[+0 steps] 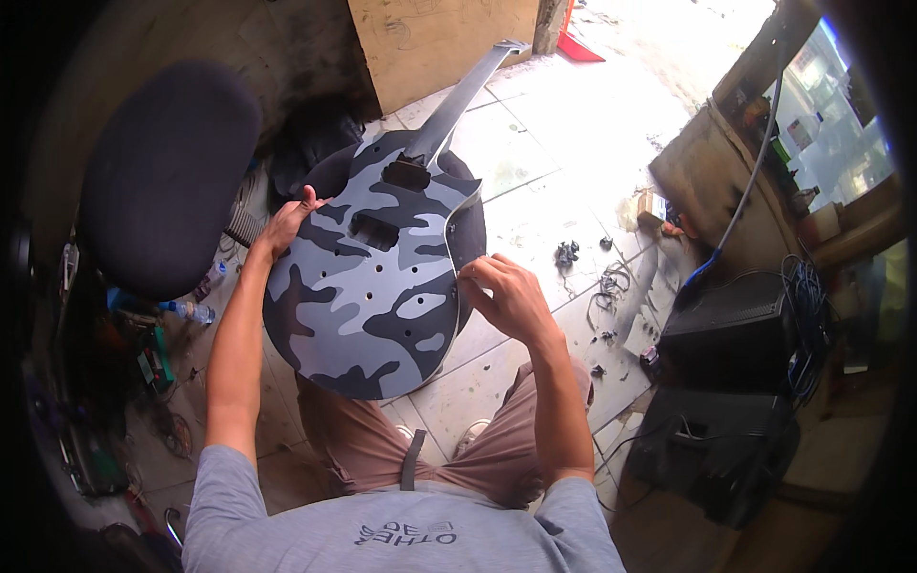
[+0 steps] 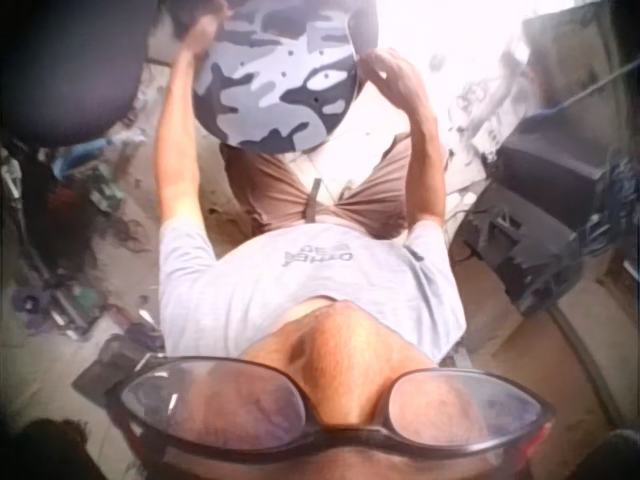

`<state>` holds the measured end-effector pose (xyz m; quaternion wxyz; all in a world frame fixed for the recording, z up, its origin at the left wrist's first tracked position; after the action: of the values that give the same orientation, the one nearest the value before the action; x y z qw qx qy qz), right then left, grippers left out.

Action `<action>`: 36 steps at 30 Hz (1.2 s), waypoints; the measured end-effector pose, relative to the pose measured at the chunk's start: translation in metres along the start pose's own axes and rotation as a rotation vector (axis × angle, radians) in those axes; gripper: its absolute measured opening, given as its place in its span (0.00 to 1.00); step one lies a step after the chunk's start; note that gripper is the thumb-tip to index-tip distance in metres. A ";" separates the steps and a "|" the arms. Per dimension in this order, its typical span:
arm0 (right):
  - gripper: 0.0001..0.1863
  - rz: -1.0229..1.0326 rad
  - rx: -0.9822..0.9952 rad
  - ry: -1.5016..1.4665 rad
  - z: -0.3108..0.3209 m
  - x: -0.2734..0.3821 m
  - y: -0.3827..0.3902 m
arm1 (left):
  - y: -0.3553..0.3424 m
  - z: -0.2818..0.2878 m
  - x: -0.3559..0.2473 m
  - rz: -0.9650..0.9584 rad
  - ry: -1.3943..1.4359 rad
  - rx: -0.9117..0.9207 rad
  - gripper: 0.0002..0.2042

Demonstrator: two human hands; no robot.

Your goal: The person works on the body of an electric guitar, handling a small component and checking the surface of the instrument by hand.

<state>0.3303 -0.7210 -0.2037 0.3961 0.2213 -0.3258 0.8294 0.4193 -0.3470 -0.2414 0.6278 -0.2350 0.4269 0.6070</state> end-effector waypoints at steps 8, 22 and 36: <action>0.06 -0.024 0.088 -0.073 -0.005 -0.019 -0.040 | -0.007 0.004 0.014 0.005 -0.029 -0.022 0.59; 0.03 0.118 -0.064 0.091 -0.004 -0.012 -0.038 | -0.003 0.001 0.010 0.018 0.020 -0.024 0.55; 0.07 0.118 -0.161 0.153 -0.003 0.044 0.057 | -0.008 0.001 0.019 0.042 0.059 0.017 0.58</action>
<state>0.2582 -0.7238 -0.1991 0.3866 0.1053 -0.3728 0.8370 0.4255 -0.3371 -0.2581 0.6039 -0.2386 0.4553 0.6092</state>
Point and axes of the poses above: each hand's wrist, its own y-axis away from the middle knuckle, its own z-axis out of the back of the hand, x = y × z, the point moved 7 cm from there along -y, towards the middle knuckle, and after that the axes turned 2 degrees about -z, right-handed, at the moved point
